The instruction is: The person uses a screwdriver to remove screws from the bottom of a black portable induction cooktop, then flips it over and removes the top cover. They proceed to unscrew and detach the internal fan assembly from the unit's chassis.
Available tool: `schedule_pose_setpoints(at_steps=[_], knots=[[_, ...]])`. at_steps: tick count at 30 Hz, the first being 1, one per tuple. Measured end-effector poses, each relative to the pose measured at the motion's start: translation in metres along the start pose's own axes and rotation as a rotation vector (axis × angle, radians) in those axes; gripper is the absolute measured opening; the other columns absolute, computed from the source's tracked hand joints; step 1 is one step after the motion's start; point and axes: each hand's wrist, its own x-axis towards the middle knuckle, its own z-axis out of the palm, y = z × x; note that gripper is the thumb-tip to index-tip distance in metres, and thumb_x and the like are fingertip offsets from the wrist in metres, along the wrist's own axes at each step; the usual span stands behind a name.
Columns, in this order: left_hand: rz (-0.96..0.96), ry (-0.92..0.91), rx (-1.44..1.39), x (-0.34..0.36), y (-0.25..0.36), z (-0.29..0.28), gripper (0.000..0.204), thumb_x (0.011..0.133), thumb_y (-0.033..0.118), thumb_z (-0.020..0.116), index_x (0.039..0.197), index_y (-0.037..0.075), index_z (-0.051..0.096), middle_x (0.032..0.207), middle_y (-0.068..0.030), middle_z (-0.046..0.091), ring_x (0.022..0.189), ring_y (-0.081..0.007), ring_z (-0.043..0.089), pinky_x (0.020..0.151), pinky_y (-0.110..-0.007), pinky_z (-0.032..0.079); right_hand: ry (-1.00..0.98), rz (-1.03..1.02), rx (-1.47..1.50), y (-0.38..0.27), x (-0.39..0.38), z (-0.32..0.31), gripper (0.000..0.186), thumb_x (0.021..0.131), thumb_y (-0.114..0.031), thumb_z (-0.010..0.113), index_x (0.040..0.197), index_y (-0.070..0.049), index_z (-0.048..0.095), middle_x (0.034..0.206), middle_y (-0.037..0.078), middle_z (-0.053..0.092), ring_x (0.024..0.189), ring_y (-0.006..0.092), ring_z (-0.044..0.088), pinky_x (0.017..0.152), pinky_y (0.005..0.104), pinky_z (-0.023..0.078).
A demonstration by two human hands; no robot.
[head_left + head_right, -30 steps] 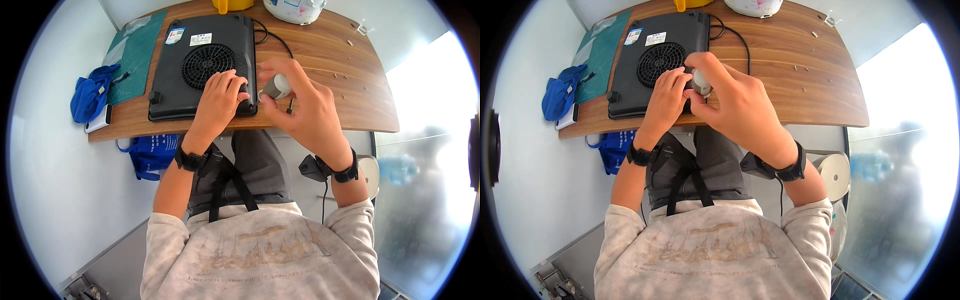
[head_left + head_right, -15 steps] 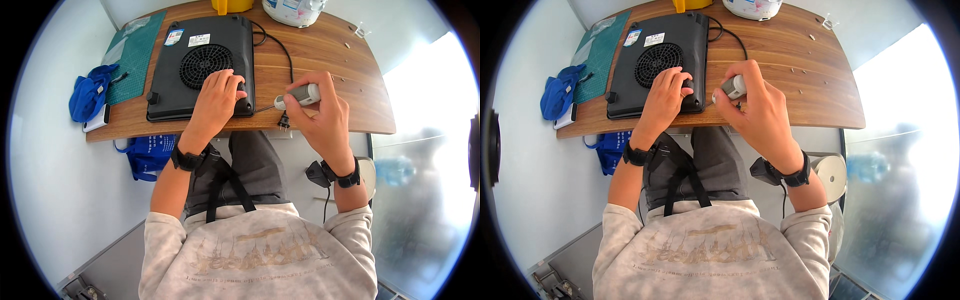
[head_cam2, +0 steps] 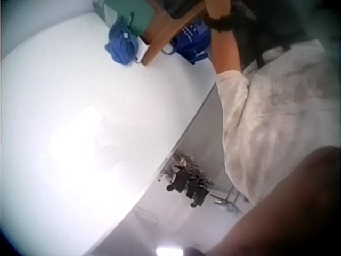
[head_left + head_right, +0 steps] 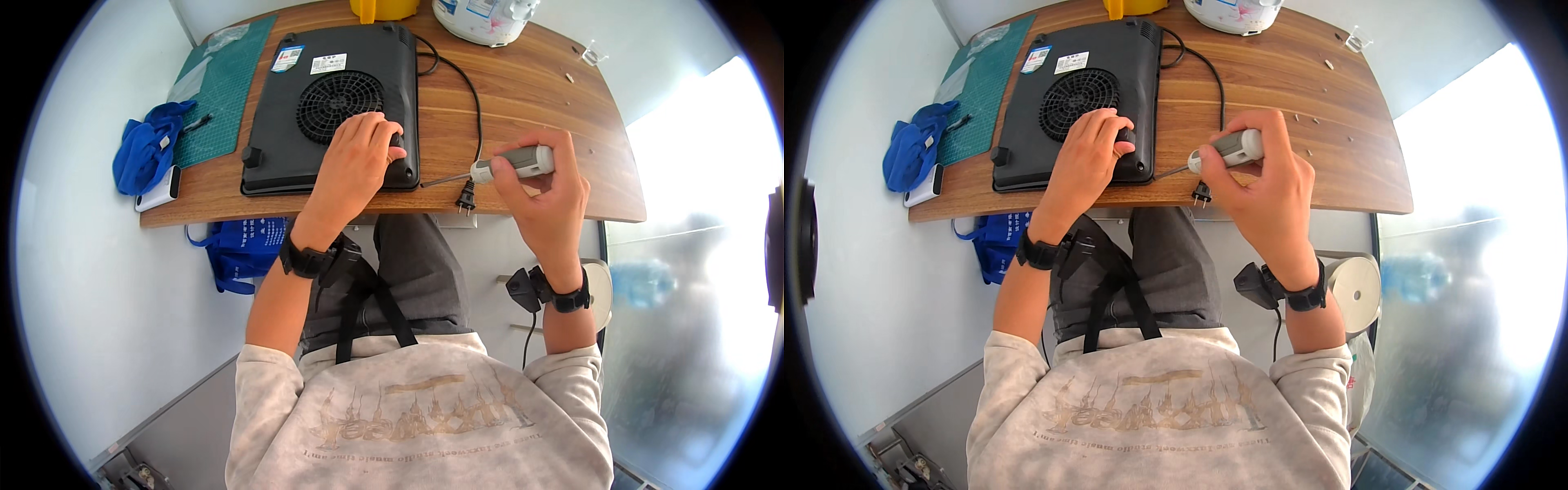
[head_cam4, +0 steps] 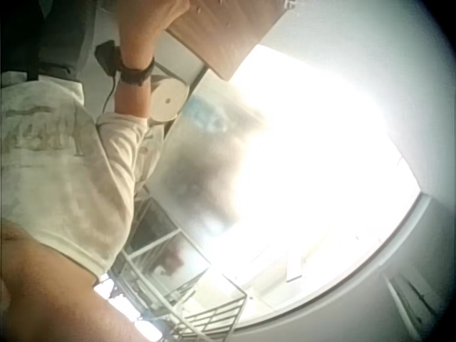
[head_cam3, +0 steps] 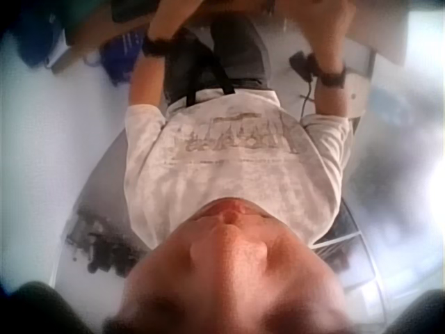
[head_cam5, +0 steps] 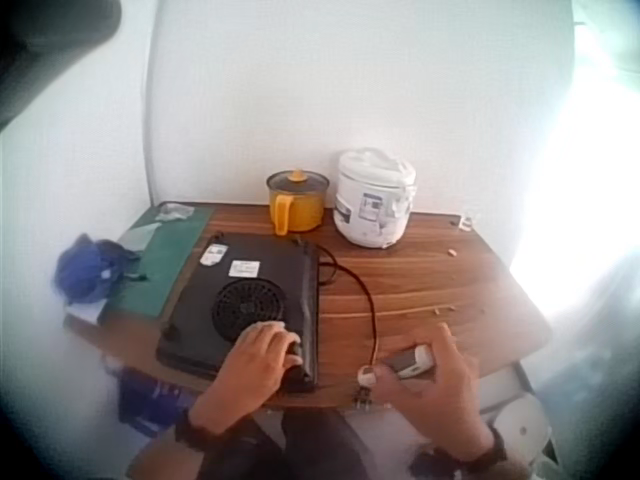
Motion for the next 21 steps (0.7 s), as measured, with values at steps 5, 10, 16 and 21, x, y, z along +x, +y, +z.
schedule_pose_setpoints(at_steps=[5, 10, 16, 21], knots=[[-0.005, 0.005, -0.026, 0.001, 0.001, -0.001, 0.025, 0.086, 0.016, 0.068, 0.105, 0.004, 0.059, 0.107, -0.0117, 0.058, 0.107, -0.0291, 0.056, 0.093, -0.039, 0.047, 0.039, 0.163, 0.064, 0.003, -0.011, -0.007, 0.027, 0.082, -0.008, 0.074, 0.095, -0.004, 0.051, 0.083, 0.006, 0.072, 0.067, 0.0071, 0.064, 0.063, 0.0226, 0.053], [-0.014, -0.001, -0.048, -0.002, -0.001, 0.001, 0.028, 0.084, 0.017, 0.069, 0.106, 0.005, 0.059, 0.107, -0.0114, 0.058, 0.108, -0.0294, 0.056, 0.093, -0.040, 0.047, 0.053, 0.243, 0.073, 0.007, -0.018, -0.010, 0.028, 0.083, -0.008, 0.074, 0.094, -0.004, 0.049, 0.085, 0.007, 0.073, 0.068, 0.0052, 0.062, 0.062, 0.0197, 0.051], [-0.020, -0.018, -0.068, -0.003, -0.002, 0.003, 0.030, 0.082, 0.017, 0.071, 0.107, 0.005, 0.059, 0.109, -0.0112, 0.058, 0.109, -0.0297, 0.056, 0.095, -0.040, 0.046, 0.083, 0.234, 0.098, 0.016, -0.029, -0.006, 0.028, 0.083, -0.008, 0.074, 0.095, -0.004, 0.049, 0.085, 0.008, 0.073, 0.069, 0.0054, 0.062, 0.061, 0.0198, 0.050], [-0.031, -0.006, -0.071, -0.007, -0.003, 0.008, 0.031, 0.081, 0.017, 0.071, 0.108, 0.006, 0.059, 0.111, -0.0112, 0.057, 0.109, -0.0297, 0.055, 0.096, -0.040, 0.045, 0.081, 0.233, 0.062, 0.012, -0.029, -0.004, 0.027, 0.083, -0.008, 0.074, 0.093, -0.004, 0.050, 0.084, 0.008, 0.073, 0.069, 0.0060, 0.062, 0.060, 0.0205, 0.051]])
